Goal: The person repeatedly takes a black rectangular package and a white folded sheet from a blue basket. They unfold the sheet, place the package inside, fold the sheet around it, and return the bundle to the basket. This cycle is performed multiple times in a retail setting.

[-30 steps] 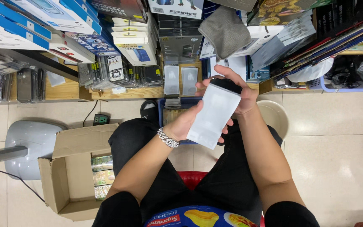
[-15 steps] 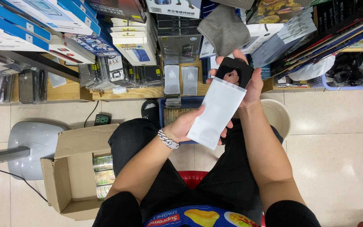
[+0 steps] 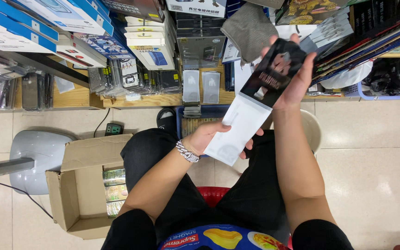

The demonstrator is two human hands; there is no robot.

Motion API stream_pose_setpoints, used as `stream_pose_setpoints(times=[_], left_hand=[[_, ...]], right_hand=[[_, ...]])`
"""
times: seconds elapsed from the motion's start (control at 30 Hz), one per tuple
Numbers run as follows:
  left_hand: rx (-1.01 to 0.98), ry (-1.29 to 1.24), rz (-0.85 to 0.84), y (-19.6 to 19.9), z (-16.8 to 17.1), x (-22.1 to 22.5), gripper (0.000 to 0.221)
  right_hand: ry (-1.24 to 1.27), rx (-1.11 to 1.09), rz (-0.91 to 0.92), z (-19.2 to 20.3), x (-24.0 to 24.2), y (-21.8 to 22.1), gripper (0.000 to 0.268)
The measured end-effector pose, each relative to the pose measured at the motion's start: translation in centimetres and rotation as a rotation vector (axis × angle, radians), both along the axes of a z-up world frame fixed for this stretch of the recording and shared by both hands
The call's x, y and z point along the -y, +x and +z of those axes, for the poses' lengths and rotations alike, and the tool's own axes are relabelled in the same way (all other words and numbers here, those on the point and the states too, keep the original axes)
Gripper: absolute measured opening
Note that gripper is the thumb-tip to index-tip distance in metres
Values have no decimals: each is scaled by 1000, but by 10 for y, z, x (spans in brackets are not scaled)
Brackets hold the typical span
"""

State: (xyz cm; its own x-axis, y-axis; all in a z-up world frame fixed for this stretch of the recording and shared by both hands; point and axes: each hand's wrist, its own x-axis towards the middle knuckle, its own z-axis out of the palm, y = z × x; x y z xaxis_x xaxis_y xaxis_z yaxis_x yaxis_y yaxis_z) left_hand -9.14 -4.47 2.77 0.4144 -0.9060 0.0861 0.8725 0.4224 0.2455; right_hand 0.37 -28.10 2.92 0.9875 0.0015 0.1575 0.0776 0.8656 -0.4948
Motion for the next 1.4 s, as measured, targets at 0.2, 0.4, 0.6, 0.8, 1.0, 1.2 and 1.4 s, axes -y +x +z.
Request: stream_pose_setpoints(times=[0.2,0.4,0.6,0.8,1.0,1.2,1.4], left_hand=[[-85,-2,97,2,0,6,76],[-161,11,270,-2,-3,8,72],[-192,17,296,15,-3,-4,75],[-136,103,361,26,11,-6,78],[-140,211,510,25,25,-9,67],[-125,276,603,25,35,-10,54],[-171,273,613,34,-10,-19,49]], right_hand=[[135,65,141,21,-13,-7,36],[-66,-125,293,9,-60,-35,46],[-121,-78,303,4,-63,-35,45],[-613,196,9,-16,-48,-22,58],[-1333,610,-334,26,-55,-40,58],[-1566,699,-503,28,-66,-41,68],[-1673,682,-487,16,-77,-50,71]])
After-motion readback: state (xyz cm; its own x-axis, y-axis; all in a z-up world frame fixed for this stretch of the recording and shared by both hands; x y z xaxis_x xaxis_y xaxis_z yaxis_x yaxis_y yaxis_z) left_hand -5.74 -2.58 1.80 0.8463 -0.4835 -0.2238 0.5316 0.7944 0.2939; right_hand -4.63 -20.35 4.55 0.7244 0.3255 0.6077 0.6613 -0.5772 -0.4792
